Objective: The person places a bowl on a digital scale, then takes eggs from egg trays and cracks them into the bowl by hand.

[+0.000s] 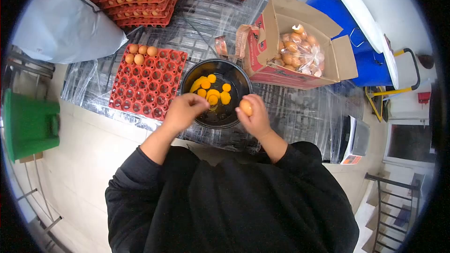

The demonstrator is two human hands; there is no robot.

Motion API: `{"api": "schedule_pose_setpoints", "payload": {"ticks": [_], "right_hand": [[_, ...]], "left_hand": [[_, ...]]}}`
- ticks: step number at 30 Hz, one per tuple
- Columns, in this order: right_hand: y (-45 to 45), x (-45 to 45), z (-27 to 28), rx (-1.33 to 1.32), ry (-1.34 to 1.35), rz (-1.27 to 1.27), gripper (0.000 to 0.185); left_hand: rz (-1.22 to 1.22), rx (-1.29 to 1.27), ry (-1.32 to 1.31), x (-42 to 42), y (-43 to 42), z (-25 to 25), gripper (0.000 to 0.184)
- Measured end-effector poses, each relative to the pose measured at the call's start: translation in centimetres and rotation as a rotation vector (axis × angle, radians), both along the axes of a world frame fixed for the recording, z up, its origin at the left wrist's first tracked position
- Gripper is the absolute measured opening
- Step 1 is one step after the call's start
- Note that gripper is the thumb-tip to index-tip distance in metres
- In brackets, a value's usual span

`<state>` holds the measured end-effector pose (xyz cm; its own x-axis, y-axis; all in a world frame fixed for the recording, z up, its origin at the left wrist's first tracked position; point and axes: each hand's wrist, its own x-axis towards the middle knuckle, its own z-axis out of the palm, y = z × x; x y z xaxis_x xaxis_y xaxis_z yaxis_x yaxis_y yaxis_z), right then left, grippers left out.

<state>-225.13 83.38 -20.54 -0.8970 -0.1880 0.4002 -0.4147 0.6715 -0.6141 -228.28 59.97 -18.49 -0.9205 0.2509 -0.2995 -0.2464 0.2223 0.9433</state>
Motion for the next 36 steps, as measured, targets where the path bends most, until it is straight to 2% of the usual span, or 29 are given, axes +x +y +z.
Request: {"api": "schedule_pose_setpoints", "payload": {"ticks": [1,3,5,8,11,14,17,18,19,22,31,36], "right_hand": [[1.4,-0.1,-0.8,0.069,0.003,-0.046,0.037],[3.0,0.3,-3.0,0.176,-0.181,-0.078,0.035],[3.5,0.2,-4.1,0.288,-0.302,-0.085,0.034],[2.9,0.2,-3.2,0.196,-0.17,-0.064,0.033],[2.4,-0.2,-3.5,0.258,-0.335,-0.055,0.034],[1.3,-2.2,-3.9,0.036,-0.111,-0.018,0.034],[-0.5,-4.6,-0.9,-0.752,-1.176,-0.03,0.033],[-1.0,-5.0,0.2,-0.917,-1.307,-0.039,0.032],[-1.2,-5.5,0.6,-0.942,-1.323,-0.011,0.031],[-1.7,-6.7,0.6,-0.949,-1.361,0.096,0.029],[-2.3,-6.4,-0.5,-0.918,-1.31,0.034,0.028],[-2.0,-6.6,-1.6,-0.957,-1.305,0.114,0.026]], "left_hand": [[0.001,-0.056,0.018,-0.7,-0.7,-0.2,0.026],[0.02,-0.099,-0.086,-2.1,-1.3,-0.8,0.022],[-0.01,-0.164,-0.084,-3.1,-1.6,-2.4,0.028],[-0.038,-0.263,-0.05,-3.7,-1.7,-3.0,0.035],[-0.046,-0.358,-0.03,-3.6,-1.1,-3.1,0.04],[-0.095,-0.434,0.086,-3.4,0.2,-3.2,0.043],[-0.218,-0.427,0.371,-2.8,2.0,-3.2,0.05],[-0.255,-0.389,0.493,-2.5,2.6,-3.0,0.051],[-0.289,-0.351,0.617,-2.3,3.0,-2.8,0.052],[-0.289,-0.28,0.488,-2.1,3.8,-1.5,0.054],[-0.3,-0.331,0.627,-3.0,3.4,-2.7,0.044],[-0.29,-0.356,0.704,-3.5,3.7,-4.3,0.041]]}}
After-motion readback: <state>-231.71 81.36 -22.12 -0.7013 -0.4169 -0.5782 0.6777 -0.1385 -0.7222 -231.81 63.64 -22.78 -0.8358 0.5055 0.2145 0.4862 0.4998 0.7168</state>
